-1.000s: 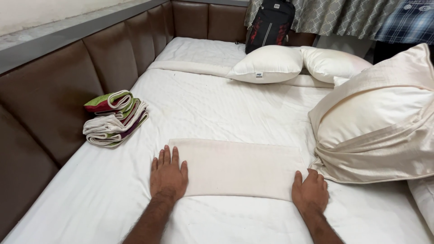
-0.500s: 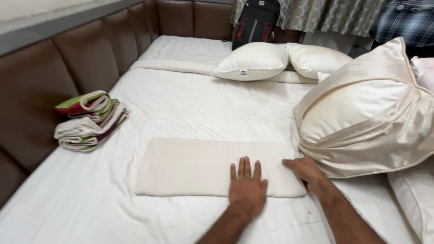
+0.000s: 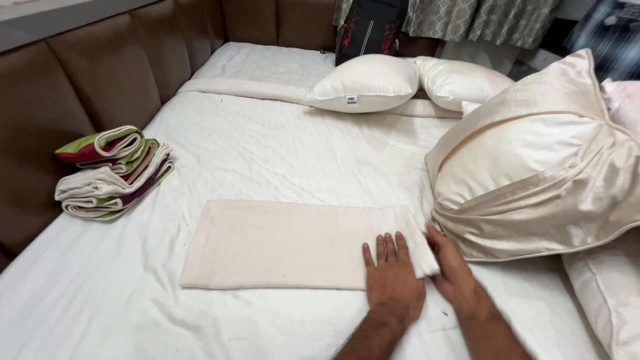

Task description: The person removes a pillow from a pillowcase, then folds the empty pillowcase into a neat rectangle. They then fold a white towel and place it on a stack of other folded towels on the bed.

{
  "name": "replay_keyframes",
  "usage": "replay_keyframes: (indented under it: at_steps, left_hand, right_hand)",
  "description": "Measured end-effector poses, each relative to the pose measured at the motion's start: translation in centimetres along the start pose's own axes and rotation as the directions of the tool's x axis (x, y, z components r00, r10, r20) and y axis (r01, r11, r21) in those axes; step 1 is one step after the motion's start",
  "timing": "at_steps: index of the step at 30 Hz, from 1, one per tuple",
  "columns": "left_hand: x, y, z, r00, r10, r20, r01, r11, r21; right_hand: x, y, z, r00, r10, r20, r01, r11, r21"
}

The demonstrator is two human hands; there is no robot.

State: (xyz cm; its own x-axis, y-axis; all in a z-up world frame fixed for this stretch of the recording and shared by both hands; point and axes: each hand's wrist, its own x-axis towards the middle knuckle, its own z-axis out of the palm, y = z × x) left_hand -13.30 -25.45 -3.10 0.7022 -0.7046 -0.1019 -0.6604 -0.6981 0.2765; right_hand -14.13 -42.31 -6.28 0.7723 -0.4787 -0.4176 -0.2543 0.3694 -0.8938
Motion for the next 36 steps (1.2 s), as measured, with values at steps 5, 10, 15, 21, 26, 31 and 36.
replay_keyframes:
  at_steps: [5, 10, 15, 21, 26, 31, 36]
  left_hand:
    - [-1.4, -1.3, 0.1, 0.949, -0.078, -0.305, -0.092, 0.858, -0.505]
    - [-3.0, -2.5, -1.3, 0.934, -0.286, -0.214, -0.087, 0.400, -0.912]
    - [-3.0, -5.1, 1.5, 0.948, -0.312, -0.062, -0.061, 0.013, -0.998]
    - [-4.9, -9.1, -0.5, 0.903, -0.414, -0.118, -0.283, -0.363, -0.888]
    - [-5.5, -13.4, -3.8, 0.960, -0.266, 0.091, -0.139, -0.730, -0.669]
    - [-4.0, -14.4, -7.0, 0.897, -0.402, 0.184, 0.130, -0.158, -0.979]
    - [0.9, -17.9, -3.1, 0.870, -0.461, -0.177, -0.027, 0.315, -0.949]
  right_hand:
    - [0.8, 3.9, -2.2, 0.952, -0.236, 0.194, 0.121, 0.874, 0.470]
    - [-5.1, 3.4, 4.6, 0.941, -0.322, 0.102, 0.272, 0.901, 0.337]
    - [-7.0, 4.6, 9.3, 0.859, -0.499, 0.114, 0.512, 0.840, -0.180]
    - [-9.4, 5.0, 12.1, 0.815, -0.505, 0.285, 0.524, 0.430, -0.735]
    - [-10.5, 5.3, 12.8, 0.784, -0.501, 0.367, 0.483, 0.120, -0.868]
    - [-11.0, 5.6, 12.4, 0.797, -0.467, 0.382, 0.462, 0.065, -0.884]
    - [-10.6, 5.6, 12.7, 0.761, -0.523, 0.384, 0.498, 0.091, -0.862]
